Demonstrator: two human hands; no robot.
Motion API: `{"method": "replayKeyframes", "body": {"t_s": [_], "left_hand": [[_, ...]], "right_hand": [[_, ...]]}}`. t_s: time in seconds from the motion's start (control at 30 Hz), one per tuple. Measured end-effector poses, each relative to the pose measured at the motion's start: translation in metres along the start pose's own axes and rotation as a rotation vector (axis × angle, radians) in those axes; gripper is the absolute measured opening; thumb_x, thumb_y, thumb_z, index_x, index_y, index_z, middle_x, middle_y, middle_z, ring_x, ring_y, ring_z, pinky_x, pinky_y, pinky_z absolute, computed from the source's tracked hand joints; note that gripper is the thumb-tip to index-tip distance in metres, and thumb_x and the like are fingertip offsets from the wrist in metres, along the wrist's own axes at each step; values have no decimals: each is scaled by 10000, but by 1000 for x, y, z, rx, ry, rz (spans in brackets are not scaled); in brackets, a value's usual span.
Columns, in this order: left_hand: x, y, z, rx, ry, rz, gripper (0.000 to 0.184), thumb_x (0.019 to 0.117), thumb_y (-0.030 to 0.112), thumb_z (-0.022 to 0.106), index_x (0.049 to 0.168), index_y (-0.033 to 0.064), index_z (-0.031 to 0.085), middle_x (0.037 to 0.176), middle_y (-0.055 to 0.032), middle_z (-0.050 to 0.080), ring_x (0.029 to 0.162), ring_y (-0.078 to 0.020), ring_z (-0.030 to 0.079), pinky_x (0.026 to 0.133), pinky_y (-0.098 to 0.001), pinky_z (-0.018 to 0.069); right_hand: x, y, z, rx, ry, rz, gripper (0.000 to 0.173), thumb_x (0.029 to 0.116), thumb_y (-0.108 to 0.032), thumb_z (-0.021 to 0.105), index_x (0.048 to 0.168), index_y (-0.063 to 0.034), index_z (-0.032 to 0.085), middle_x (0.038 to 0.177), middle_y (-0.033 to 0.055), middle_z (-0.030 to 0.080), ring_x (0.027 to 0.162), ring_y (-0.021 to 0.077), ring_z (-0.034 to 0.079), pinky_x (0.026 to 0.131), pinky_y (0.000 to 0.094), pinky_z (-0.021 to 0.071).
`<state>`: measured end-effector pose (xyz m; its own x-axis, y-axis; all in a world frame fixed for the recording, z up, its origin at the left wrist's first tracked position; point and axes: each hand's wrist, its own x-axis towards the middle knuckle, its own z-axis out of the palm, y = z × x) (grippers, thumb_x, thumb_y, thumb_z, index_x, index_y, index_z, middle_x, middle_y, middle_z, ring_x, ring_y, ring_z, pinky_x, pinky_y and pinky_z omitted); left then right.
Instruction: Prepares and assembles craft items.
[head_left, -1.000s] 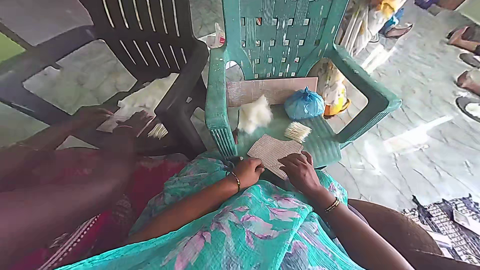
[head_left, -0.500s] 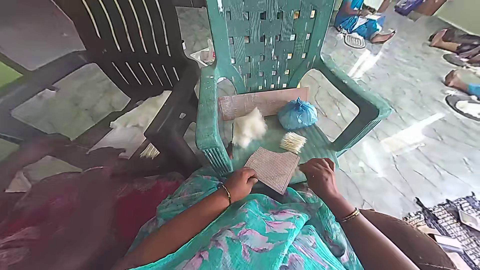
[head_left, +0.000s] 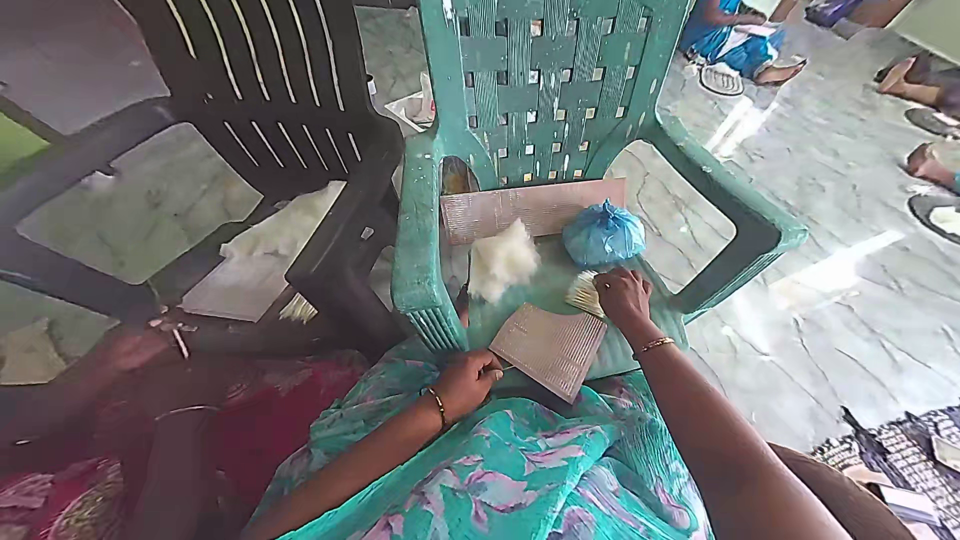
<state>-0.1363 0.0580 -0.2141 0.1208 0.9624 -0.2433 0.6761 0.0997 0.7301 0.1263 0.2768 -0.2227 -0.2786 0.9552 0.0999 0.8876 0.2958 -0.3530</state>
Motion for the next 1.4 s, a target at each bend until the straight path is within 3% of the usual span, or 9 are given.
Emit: {"method": "replayKeyframes", "body": {"t_s": [0.17,0.37,0.47,0.67,0.9,0.97,1.1,1.2,1.4], "left_hand": [[-1,-14,2,-30,8,20,275,1036,181,568,1127,-40,704,1058,-189,688,972,-250,649,919,-393,512],[0,-24,5,-37,17,79,290,1032,200,577,1128,-38,712,1066,-199,700,990,-267,665,935,-404,519],[-1,-32,6,-67,42,105,282,1029,180,575,1116,-49,712,1055,-205,698,962,-258,662,912,-382,523],[0,-49,16,-150,123,119,309,1021,226,583,1106,-35,726,1072,-187,709,1009,-235,661,944,-371,510],[4,-55,18,-197,161,185,308,1024,207,565,1055,-55,725,1018,-190,712,955,-201,666,898,-337,526],[4,-59,19,-202,170,229,311,1027,218,562,1028,-46,728,984,-170,712,938,-179,658,884,-319,520],[4,-62,17,-212,143,238,327,1039,238,553,1029,-37,727,990,-154,708,961,-169,651,905,-312,508],[4,-62,16,-223,127,235,317,1033,233,561,1026,-36,729,978,-150,703,947,-159,643,889,-301,508],[4,-62,15,-228,120,246,312,1034,221,555,1017,-43,723,954,-150,692,906,-148,633,858,-284,504]], "right_hand": [[-8,7,-17,96,31,105,298,1072,-199,506,1176,-37,732,1299,234,646,1307,471,512,1034,709,358],[-22,21,-20,37,-79,48,353,1071,-249,519,1388,-158,644,1434,202,573,1367,462,466,1063,707,343],[-26,24,-19,35,-118,89,372,1080,-281,492,1410,-180,628,1478,188,538,1392,458,438,1068,722,318],[-8,6,-23,132,16,-15,331,1071,-245,523,1310,-79,682,1393,219,599,1349,464,488,1054,716,345],[23,-61,14,159,-117,-361,288,965,-246,710,1216,-109,742,1321,175,652,1303,422,531,1021,667,419],[30,-79,29,181,-143,-327,367,935,-276,752,1262,-112,719,1308,165,660,1251,414,567,986,658,438],[40,-106,45,363,-202,-51,560,909,-250,796,1347,10,564,1278,266,629,1136,435,636,957,601,513],[43,-117,51,457,-172,28,496,941,-214,758,1322,32,557,1227,270,650,1054,420,670,905,575,537],[38,-116,54,502,-112,-6,210,1021,-132,616,1158,14,678,994,201,729,874,347,722,836,559,569]]}}
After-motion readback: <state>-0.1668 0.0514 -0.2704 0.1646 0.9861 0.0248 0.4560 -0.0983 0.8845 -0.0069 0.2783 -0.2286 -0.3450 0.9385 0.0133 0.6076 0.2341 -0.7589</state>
